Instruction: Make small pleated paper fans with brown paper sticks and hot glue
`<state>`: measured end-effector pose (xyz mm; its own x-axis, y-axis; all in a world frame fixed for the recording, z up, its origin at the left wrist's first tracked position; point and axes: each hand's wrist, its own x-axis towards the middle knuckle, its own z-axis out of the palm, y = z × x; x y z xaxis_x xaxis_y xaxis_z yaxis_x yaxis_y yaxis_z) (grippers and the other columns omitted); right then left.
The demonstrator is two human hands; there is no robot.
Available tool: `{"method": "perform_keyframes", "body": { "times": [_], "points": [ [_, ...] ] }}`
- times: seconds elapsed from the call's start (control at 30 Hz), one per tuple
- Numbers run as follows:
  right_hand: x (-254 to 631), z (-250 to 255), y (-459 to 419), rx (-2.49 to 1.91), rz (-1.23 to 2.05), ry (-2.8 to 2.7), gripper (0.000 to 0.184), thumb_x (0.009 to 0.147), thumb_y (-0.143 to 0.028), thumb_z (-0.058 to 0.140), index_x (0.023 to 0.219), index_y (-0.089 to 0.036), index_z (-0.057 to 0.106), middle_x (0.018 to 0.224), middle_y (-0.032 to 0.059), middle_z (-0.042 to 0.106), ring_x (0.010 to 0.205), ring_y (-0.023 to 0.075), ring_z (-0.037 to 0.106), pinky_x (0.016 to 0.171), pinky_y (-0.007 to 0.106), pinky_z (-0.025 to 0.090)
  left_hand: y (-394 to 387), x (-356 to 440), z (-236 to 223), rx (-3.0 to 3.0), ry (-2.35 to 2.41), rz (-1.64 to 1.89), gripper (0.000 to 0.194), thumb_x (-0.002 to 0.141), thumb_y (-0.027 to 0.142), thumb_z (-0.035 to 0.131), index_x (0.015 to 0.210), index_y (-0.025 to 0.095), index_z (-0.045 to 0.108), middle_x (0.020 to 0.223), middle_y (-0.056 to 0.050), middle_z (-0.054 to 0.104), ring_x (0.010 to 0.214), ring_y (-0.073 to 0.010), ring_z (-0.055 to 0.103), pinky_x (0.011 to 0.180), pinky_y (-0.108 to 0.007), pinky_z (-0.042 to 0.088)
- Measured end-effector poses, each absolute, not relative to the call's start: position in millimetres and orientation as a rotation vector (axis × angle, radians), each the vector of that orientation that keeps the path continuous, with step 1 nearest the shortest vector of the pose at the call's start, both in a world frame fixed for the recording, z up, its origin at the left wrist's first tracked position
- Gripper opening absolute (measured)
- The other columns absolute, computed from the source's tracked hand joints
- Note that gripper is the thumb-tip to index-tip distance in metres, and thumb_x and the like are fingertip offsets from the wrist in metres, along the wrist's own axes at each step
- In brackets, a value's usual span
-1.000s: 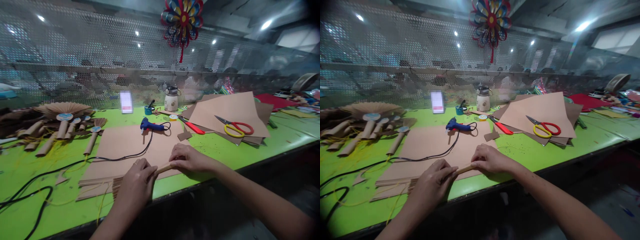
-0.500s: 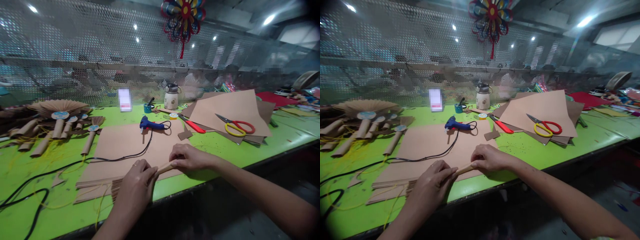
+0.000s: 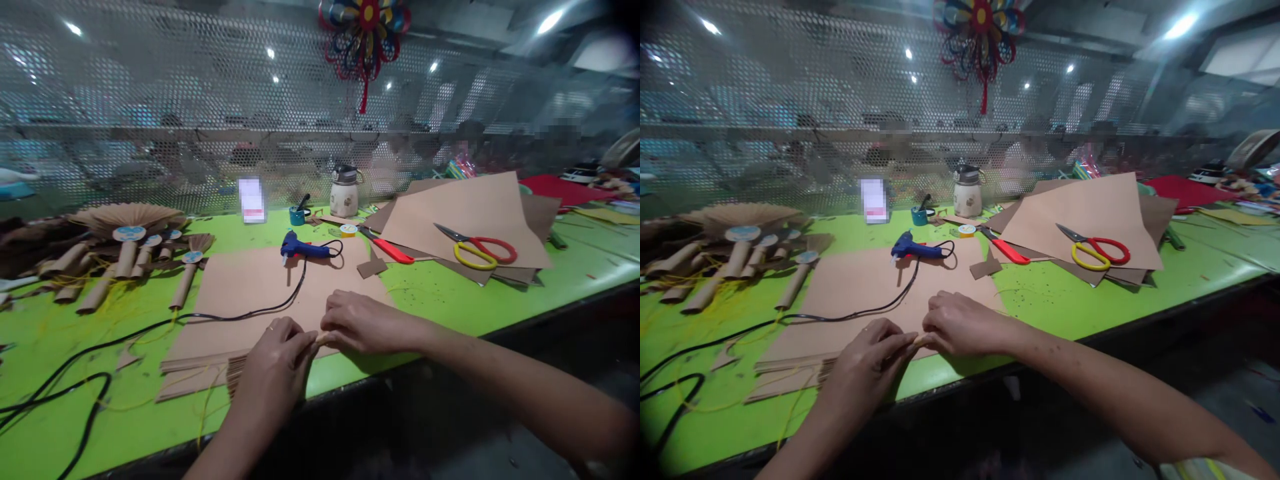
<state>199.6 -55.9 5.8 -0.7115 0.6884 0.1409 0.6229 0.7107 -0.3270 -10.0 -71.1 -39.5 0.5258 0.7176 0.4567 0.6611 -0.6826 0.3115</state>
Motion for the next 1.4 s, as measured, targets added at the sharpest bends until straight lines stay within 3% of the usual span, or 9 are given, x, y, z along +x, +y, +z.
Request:
{"method": "perform_keyframes", "body": {
  "times": [0.27,0.5,0.93,1.4],
  "points": [
    [204.7,-2.0,-55.7,-1.033,0.439,-2.613,0.023,0.097,-0.029,0.054,0.099,-0.013,0.07,0.09,0.0106,0.062,0.09,0.0223,0.054,0.077,0.033,0.044,-73.1,-9.5,-40.1,2.671,1.243,0.798,0.015,0.094,0.021,0.051,0.092,0.017,0.065,0.082,-0.006,0.056,0.075,-0.0195,0.054,0.066,-0.031,0.044],
    [200.7,-8.0,-53.0,-1.065,0.481,-2.522,0.015,0.092,-0.021,0.06,0.09,-0.013,0.072,0.084,0.0073,0.062,0.086,0.0207,0.055,0.075,0.031,0.044,-76.1,-7.7,-32.4,2.613,1.249,0.781,0.016,0.092,0.016,0.05,0.077,0.018,0.055,0.083,-0.006,0.055,0.077,-0.0203,0.054,0.067,-0.032,0.042],
    [201.3,-20.6,-61.8,-1.081,0.476,-2.364,0.013,0.09,-0.024,0.065,0.091,-0.014,0.074,0.087,0.0077,0.062,0.09,0.021,0.056,0.078,0.032,0.046,-75.6,-8.6,-9.4,2.598,1.314,0.515,0.021,0.092,0.018,0.053,0.077,0.017,0.068,0.083,-0.006,0.061,0.077,-0.0189,0.058,0.067,-0.029,0.039],
    [201.7,-28.5,-74.7,-0.998,0.323,-2.307,0.011,0.088,-0.022,0.068,0.091,-0.014,0.075,0.087,0.0097,0.065,0.09,0.0222,0.057,0.079,0.034,0.048,-86.0,-7.0,-29.2,2.659,1.327,0.755,0.019,0.091,0.015,0.055,0.076,0.015,0.067,0.08,-0.006,0.058,0.073,-0.0189,0.057,0.064,-0.029,0.04]
  ]
}}
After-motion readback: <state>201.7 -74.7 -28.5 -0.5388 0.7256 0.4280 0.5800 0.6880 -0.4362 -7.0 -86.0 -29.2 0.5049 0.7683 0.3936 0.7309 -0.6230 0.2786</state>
